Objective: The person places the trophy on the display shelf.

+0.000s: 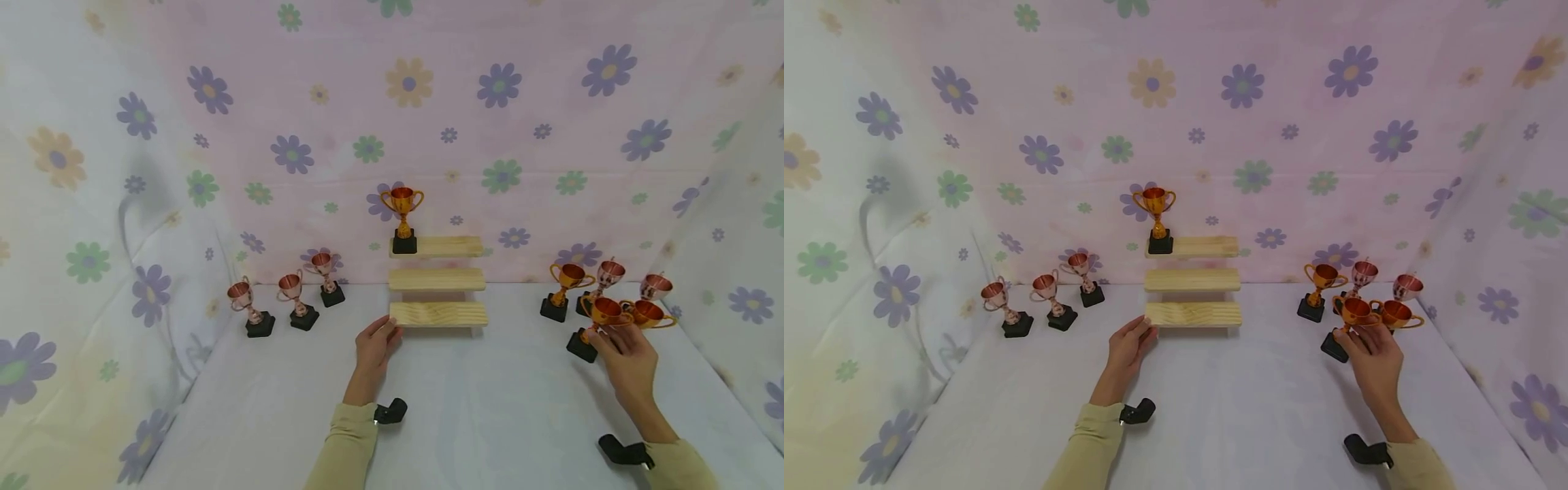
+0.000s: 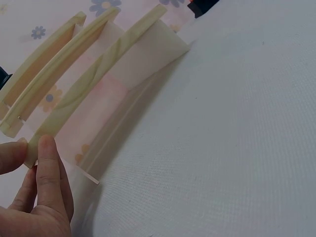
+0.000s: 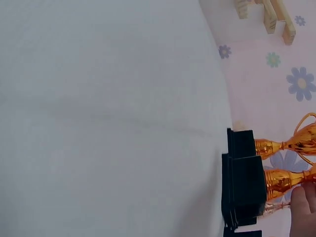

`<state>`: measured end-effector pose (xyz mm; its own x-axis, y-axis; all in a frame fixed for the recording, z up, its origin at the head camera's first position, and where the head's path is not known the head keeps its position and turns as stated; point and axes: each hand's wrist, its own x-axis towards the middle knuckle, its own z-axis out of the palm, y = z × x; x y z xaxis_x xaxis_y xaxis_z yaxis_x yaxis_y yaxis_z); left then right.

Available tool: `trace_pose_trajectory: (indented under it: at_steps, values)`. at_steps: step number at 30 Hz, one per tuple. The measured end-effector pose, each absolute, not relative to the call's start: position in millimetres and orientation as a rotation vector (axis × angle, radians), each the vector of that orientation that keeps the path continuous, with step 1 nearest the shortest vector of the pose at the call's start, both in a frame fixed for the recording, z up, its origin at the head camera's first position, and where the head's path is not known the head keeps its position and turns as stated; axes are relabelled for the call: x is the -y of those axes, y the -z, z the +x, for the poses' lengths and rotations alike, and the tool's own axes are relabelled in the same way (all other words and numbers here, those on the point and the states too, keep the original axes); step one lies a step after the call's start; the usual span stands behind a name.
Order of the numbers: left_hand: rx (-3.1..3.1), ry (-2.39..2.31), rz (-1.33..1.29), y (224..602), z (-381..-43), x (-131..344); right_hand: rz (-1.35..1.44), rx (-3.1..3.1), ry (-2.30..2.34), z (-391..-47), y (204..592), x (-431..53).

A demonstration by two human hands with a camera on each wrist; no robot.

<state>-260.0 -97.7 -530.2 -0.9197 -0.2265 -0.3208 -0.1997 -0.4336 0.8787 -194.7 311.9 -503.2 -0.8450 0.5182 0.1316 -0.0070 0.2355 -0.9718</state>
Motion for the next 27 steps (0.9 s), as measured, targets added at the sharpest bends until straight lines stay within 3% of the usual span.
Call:
trace_pose_trajectory:
  at_steps: [27]
  values:
    - [1.636, 2.603, 0.583, 529, -257, 98, -0.454, 1.946, -1.543, -206, 503, -297]
